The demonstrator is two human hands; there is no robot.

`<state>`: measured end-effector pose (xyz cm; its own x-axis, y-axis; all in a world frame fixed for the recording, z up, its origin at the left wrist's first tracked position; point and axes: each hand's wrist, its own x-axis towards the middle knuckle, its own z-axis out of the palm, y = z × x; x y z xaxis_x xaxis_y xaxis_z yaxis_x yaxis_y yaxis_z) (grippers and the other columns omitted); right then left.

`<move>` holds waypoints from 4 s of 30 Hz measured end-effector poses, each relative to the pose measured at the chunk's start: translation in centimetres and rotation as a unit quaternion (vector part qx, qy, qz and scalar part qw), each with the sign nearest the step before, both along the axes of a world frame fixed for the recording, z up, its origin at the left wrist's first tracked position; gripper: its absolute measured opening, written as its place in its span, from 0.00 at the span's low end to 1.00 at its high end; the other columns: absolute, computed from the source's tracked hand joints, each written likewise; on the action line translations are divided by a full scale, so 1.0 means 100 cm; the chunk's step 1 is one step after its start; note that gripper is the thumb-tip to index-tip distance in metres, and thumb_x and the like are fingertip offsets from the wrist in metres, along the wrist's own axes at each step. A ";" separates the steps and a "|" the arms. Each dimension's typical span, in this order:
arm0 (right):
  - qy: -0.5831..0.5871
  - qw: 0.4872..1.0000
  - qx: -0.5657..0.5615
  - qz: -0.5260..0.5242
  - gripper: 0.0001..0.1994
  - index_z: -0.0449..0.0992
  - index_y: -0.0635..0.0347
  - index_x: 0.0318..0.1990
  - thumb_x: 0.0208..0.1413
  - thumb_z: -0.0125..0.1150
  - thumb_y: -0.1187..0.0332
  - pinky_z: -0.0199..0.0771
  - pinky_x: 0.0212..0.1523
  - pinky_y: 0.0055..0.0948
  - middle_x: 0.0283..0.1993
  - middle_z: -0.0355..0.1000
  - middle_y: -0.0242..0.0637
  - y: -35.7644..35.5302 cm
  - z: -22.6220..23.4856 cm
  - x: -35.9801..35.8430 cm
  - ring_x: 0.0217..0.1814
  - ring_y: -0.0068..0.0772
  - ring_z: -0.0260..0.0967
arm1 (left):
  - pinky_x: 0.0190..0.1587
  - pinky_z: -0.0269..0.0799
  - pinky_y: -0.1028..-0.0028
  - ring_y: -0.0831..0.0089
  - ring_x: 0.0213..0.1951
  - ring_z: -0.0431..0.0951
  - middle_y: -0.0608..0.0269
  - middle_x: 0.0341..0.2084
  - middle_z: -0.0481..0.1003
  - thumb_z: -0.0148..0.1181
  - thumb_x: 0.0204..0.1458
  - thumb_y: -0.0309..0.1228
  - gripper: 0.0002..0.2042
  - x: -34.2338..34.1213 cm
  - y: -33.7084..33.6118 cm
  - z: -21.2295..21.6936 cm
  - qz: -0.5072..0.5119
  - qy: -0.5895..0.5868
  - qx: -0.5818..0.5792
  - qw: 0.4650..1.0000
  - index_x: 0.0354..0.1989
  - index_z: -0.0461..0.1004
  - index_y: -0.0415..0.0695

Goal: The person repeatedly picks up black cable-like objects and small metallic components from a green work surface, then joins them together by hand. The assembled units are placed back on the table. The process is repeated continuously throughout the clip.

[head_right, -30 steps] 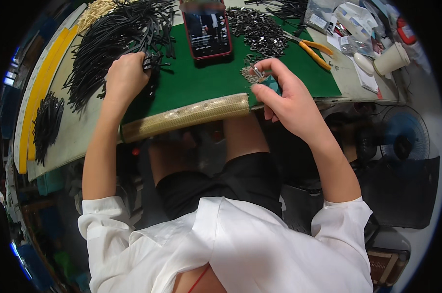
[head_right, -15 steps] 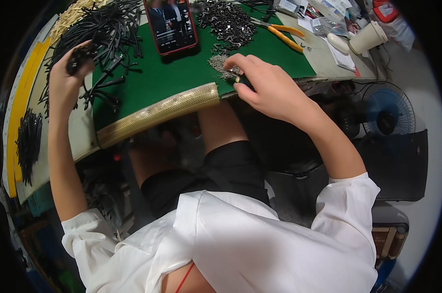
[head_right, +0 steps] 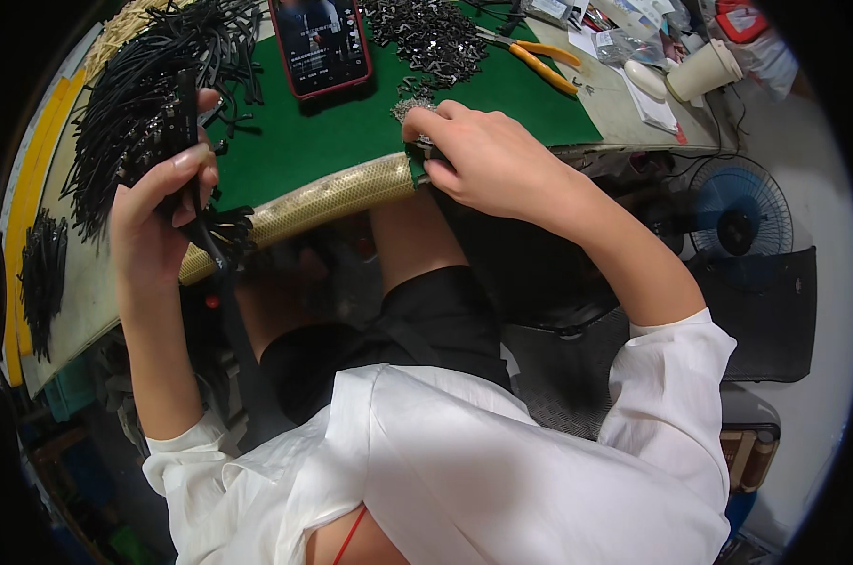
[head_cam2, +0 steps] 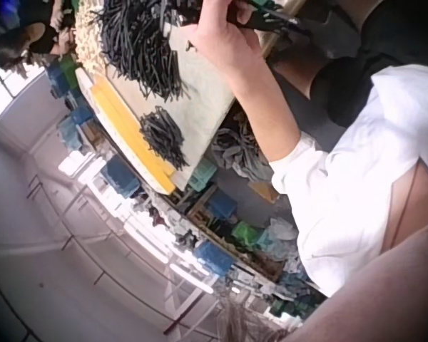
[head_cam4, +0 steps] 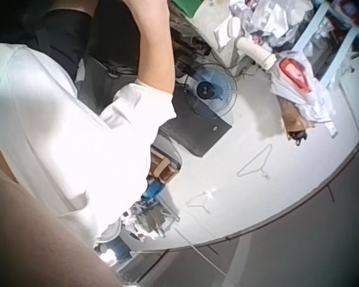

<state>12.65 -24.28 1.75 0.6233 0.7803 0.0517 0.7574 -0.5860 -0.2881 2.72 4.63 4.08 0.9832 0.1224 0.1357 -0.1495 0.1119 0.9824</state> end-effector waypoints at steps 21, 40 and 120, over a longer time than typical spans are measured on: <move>0.000 0.998 -0.064 -0.010 0.16 0.70 0.54 0.52 0.55 0.56 0.71 0.74 0.42 0.44 0.46 0.73 0.47 0.010 0.010 -0.003 0.40 0.53 0.74 | 0.30 0.75 0.81 0.83 0.27 0.76 0.66 0.33 0.79 0.68 0.51 0.21 0.14 -0.013 -0.010 -0.001 0.063 -0.109 0.288 0.949 0.47 0.77 0.36; 0.596 0.702 0.390 -0.005 0.21 0.66 0.56 0.61 0.61 0.56 0.64 0.59 0.13 0.14 0.45 0.68 0.36 0.062 0.033 -0.066 0.16 0.15 0.64 | 0.35 0.76 0.75 0.67 0.29 0.83 0.54 0.29 0.80 0.63 0.44 0.16 0.16 -0.032 -0.029 -0.011 0.159 -0.296 0.460 0.822 0.45 0.77 0.36; 0.021 0.998 -0.047 -0.024 0.14 0.71 0.55 0.49 0.53 0.59 0.73 0.74 0.42 0.42 0.44 0.72 0.46 0.002 0.011 -0.008 0.41 0.52 0.75 | 0.32 0.72 0.82 0.82 0.31 0.77 0.60 0.43 0.81 0.66 0.53 0.22 0.17 -0.005 0.017 -0.001 0.060 -0.123 0.278 0.951 0.51 0.75 0.39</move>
